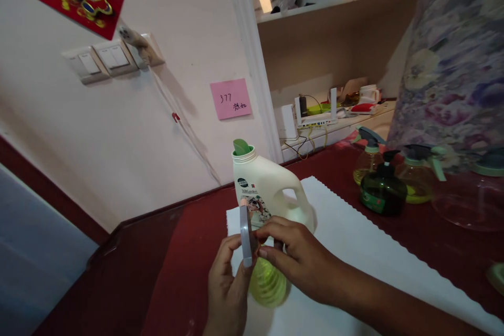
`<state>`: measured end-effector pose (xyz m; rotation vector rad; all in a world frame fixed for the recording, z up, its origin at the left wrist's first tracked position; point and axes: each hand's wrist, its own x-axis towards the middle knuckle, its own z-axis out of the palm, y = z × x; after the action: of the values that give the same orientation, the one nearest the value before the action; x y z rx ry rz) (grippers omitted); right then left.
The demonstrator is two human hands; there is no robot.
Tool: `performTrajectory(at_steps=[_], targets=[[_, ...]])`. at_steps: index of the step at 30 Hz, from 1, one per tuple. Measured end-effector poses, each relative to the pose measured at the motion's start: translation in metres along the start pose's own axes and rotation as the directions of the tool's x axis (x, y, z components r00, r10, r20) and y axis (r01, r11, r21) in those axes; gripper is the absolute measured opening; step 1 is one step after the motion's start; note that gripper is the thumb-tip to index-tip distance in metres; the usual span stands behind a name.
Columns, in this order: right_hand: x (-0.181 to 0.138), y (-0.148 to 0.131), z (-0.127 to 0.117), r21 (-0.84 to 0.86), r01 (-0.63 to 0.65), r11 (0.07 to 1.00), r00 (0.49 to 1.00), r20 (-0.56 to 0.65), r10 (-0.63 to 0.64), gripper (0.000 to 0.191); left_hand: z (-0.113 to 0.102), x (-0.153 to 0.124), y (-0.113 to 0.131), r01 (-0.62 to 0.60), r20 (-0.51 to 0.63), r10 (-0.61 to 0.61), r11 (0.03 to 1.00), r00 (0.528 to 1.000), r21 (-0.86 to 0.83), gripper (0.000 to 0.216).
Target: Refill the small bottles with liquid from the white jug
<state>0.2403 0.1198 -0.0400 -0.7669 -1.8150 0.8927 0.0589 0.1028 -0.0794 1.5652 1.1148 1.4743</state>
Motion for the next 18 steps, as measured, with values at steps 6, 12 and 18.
performTrajectory(at_steps=[6, 12, 18], targets=[[0.003, -0.008, -0.015, -0.094, 0.115, 0.989, 0.982, -0.142, -0.128, 0.016, 0.000, 0.002, 0.004, 0.007, -0.005, -0.007, 0.997, 1.000, 0.078, 0.029], [0.024, -0.025, -0.031, -0.387, 0.389, 0.836, 0.919, 0.230, -0.321, 0.043, -0.002, 0.004, -0.004, -0.006, 0.020, 0.004, 0.997, 1.000, 0.073, 0.028], [0.044, -0.035, -0.026, -0.582, 0.407, 0.704, 0.910, 0.323, -0.260, 0.013, -0.001, 0.001, -0.007, -0.007, 0.035, 0.004, 0.997, 0.999, 0.074, 0.028]])
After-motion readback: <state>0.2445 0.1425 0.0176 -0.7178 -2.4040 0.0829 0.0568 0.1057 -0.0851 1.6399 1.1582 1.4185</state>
